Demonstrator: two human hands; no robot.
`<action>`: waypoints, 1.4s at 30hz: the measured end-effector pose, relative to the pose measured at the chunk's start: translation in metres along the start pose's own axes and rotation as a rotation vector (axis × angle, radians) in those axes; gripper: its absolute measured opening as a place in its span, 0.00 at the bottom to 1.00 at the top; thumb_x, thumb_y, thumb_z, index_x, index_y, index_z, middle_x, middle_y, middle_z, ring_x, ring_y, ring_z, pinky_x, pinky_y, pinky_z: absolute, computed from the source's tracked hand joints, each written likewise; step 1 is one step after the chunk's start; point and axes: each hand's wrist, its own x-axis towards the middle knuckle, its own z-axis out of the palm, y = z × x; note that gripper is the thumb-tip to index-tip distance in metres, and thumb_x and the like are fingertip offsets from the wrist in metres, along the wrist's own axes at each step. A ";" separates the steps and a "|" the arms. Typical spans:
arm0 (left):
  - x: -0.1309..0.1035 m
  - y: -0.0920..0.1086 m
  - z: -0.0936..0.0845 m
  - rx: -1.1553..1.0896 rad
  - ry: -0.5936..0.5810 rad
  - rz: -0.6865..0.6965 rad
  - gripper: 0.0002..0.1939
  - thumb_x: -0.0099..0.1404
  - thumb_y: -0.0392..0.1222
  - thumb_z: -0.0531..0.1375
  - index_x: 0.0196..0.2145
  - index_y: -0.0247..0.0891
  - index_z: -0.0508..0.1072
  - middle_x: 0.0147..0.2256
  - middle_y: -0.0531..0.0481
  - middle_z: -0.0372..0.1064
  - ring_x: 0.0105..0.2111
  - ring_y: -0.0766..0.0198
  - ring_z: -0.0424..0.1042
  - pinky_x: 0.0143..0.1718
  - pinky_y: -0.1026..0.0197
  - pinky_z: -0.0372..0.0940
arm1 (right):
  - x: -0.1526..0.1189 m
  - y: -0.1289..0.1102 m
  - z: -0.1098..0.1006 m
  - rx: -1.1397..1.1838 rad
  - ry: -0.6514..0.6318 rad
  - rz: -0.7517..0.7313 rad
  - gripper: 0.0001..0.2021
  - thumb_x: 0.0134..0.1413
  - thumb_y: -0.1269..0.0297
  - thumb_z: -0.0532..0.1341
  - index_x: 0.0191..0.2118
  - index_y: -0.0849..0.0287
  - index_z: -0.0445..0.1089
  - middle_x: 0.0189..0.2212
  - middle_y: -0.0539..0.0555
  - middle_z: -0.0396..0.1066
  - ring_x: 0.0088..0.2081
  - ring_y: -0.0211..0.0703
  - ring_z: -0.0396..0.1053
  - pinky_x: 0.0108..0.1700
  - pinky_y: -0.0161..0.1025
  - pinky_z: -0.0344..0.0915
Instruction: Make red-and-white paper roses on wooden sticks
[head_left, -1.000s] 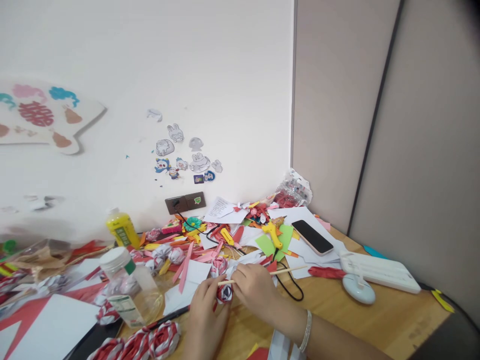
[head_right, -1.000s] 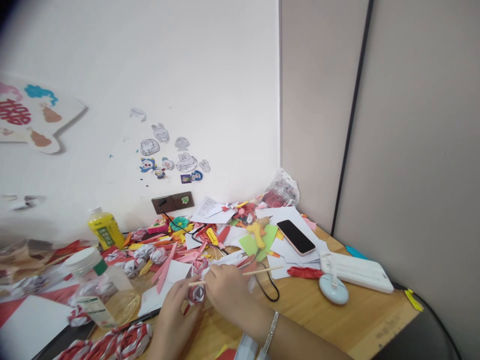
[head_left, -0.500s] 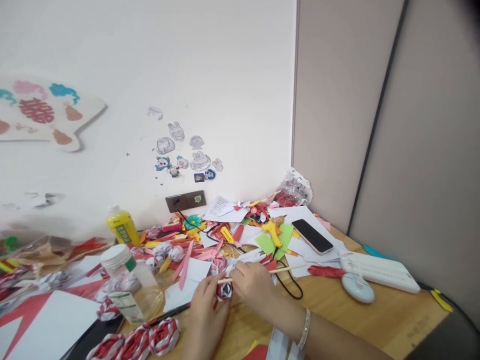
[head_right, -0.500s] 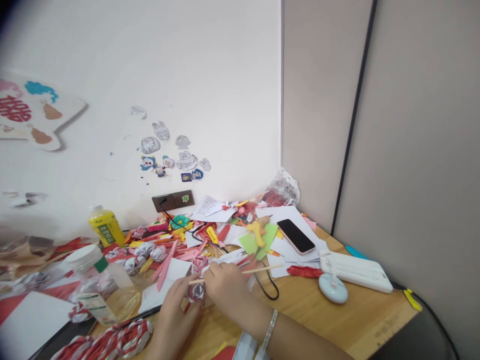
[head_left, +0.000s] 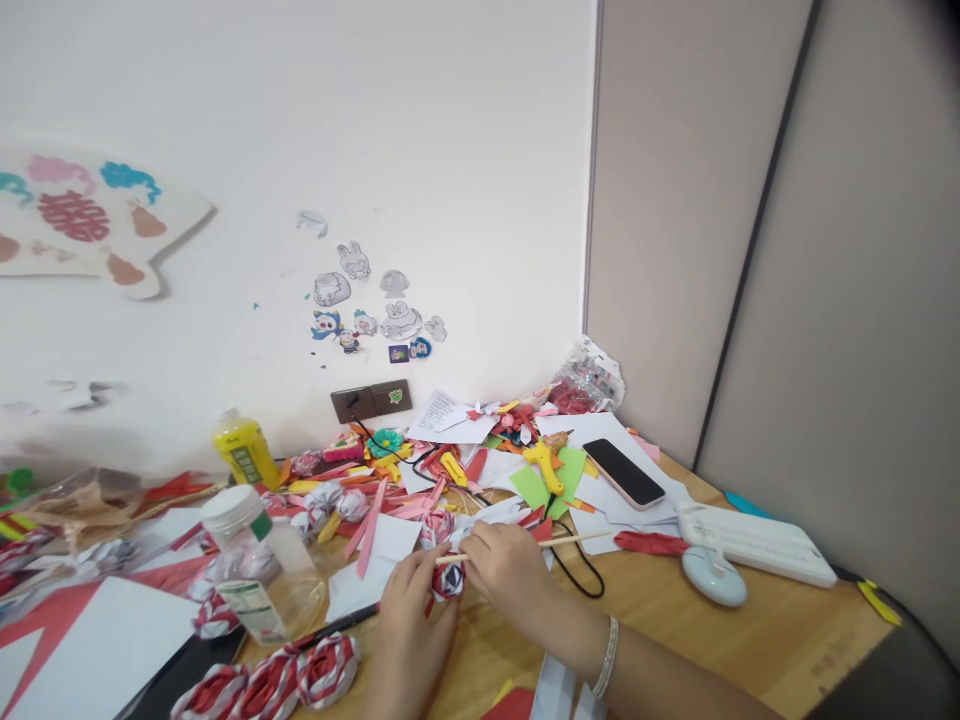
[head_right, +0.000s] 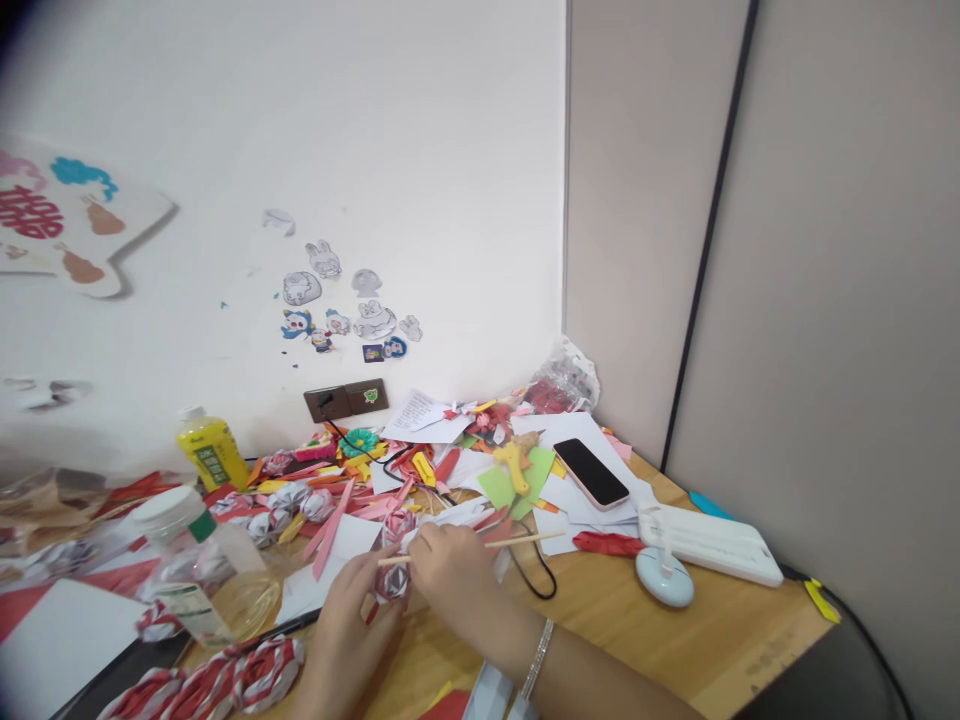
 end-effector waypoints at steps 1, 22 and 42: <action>0.000 0.000 0.000 0.003 0.008 0.004 0.17 0.54 0.34 0.55 0.43 0.37 0.70 0.40 0.42 0.70 0.41 0.54 0.69 0.42 0.51 0.66 | 0.000 0.000 0.000 -0.005 0.003 0.001 0.06 0.56 0.72 0.56 0.29 0.59 0.62 0.26 0.50 0.65 0.27 0.40 0.63 0.25 0.36 0.51; -0.002 -0.001 0.000 0.062 0.052 0.002 0.21 0.55 0.35 0.56 0.48 0.36 0.69 0.41 0.42 0.69 0.41 0.54 0.69 0.42 0.51 0.67 | -0.001 -0.003 0.005 -0.034 0.054 0.009 0.05 0.53 0.73 0.58 0.27 0.59 0.64 0.24 0.51 0.65 0.24 0.41 0.63 0.22 0.36 0.49; 0.002 -0.011 0.006 -0.200 -0.033 -0.110 0.26 0.49 0.31 0.55 0.47 0.40 0.70 0.41 0.44 0.68 0.43 0.54 0.68 0.44 0.49 0.65 | 0.004 0.015 -0.011 0.188 -0.055 0.103 0.07 0.57 0.67 0.54 0.40 0.57 0.68 0.34 0.52 0.68 0.30 0.39 0.66 0.28 0.33 0.55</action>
